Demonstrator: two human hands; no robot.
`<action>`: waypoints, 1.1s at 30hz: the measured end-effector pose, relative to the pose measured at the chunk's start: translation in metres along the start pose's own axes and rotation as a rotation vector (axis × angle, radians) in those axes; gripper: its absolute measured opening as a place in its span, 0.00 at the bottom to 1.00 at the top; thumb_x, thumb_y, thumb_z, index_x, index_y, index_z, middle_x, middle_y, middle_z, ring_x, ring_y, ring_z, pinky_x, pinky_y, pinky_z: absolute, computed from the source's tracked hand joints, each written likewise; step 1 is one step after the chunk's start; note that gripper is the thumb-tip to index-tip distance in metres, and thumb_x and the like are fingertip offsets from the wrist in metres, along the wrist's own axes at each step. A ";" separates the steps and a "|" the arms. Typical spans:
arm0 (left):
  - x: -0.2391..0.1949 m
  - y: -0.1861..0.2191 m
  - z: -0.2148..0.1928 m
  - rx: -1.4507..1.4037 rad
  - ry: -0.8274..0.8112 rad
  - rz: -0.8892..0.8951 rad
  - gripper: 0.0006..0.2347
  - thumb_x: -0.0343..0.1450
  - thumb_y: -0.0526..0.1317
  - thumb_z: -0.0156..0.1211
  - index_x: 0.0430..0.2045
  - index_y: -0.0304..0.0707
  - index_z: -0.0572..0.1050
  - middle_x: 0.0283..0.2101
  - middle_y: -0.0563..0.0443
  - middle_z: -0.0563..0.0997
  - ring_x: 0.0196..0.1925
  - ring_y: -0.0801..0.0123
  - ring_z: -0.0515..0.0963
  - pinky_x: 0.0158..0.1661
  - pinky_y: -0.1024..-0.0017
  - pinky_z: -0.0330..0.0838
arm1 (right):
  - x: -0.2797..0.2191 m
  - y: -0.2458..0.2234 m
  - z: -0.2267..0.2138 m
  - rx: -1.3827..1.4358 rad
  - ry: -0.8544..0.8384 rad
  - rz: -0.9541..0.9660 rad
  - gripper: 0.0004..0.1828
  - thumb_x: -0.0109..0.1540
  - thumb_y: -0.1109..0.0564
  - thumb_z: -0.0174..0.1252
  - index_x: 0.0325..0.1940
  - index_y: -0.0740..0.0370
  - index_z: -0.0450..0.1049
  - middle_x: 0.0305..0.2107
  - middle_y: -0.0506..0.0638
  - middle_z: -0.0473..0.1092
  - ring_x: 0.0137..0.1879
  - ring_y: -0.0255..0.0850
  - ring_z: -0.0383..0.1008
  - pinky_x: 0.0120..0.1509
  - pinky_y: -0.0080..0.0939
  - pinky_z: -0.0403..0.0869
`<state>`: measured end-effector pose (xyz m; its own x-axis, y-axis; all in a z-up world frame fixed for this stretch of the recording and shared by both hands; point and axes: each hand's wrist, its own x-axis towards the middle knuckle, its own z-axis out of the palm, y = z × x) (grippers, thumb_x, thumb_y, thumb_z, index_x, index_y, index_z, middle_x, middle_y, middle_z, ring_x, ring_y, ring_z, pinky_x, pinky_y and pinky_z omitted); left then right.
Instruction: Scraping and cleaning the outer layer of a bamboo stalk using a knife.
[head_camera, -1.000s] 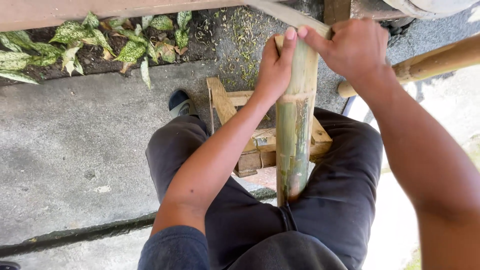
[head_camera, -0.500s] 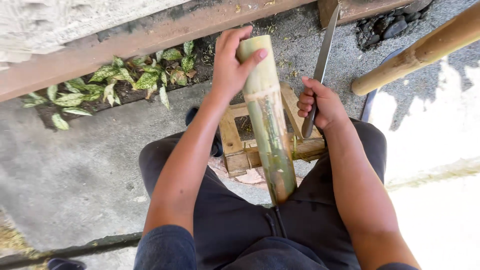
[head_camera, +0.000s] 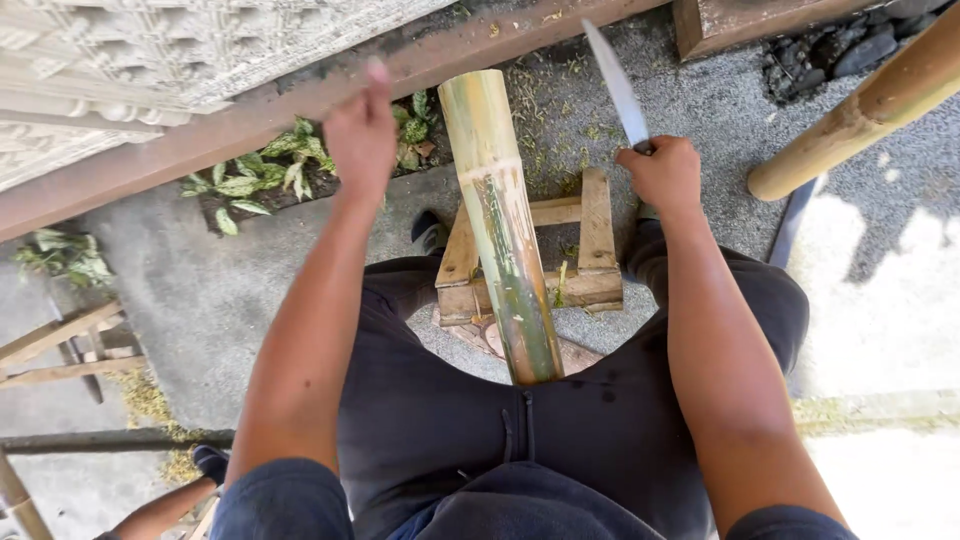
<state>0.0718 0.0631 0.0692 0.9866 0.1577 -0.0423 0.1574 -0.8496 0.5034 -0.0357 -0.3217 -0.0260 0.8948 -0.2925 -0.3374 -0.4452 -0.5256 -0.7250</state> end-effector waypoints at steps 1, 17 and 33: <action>-0.020 0.013 0.000 0.009 0.008 0.000 0.22 0.82 0.48 0.53 0.18 0.36 0.75 0.16 0.55 0.71 0.16 0.72 0.67 0.20 0.68 0.60 | -0.001 -0.001 -0.001 0.009 -0.005 -0.007 0.19 0.55 0.48 0.72 0.33 0.68 0.80 0.20 0.60 0.73 0.27 0.51 0.76 0.36 0.49 0.73; -0.018 -0.012 0.022 0.296 -0.061 -0.345 0.27 0.82 0.60 0.40 0.32 0.37 0.80 0.30 0.43 0.82 0.30 0.58 0.82 0.35 0.58 0.78 | -0.004 0.006 -0.017 0.065 -0.072 0.010 0.20 0.56 0.44 0.67 0.33 0.66 0.81 0.21 0.60 0.74 0.29 0.50 0.77 0.39 0.49 0.74; -0.019 -0.051 0.111 -0.849 -0.179 -0.656 0.36 0.72 0.65 0.43 0.55 0.23 0.74 0.49 0.29 0.83 0.37 0.56 0.86 0.38 0.56 0.82 | -0.003 0.014 -0.021 0.019 -0.121 0.073 0.17 0.59 0.45 0.64 0.32 0.63 0.80 0.21 0.55 0.74 0.30 0.46 0.78 0.39 0.47 0.74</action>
<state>0.0501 0.0478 -0.0517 0.7244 0.3195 -0.6109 0.6422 0.0095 0.7665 -0.0456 -0.3448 -0.0228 0.8582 -0.2302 -0.4588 -0.5095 -0.4905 -0.7070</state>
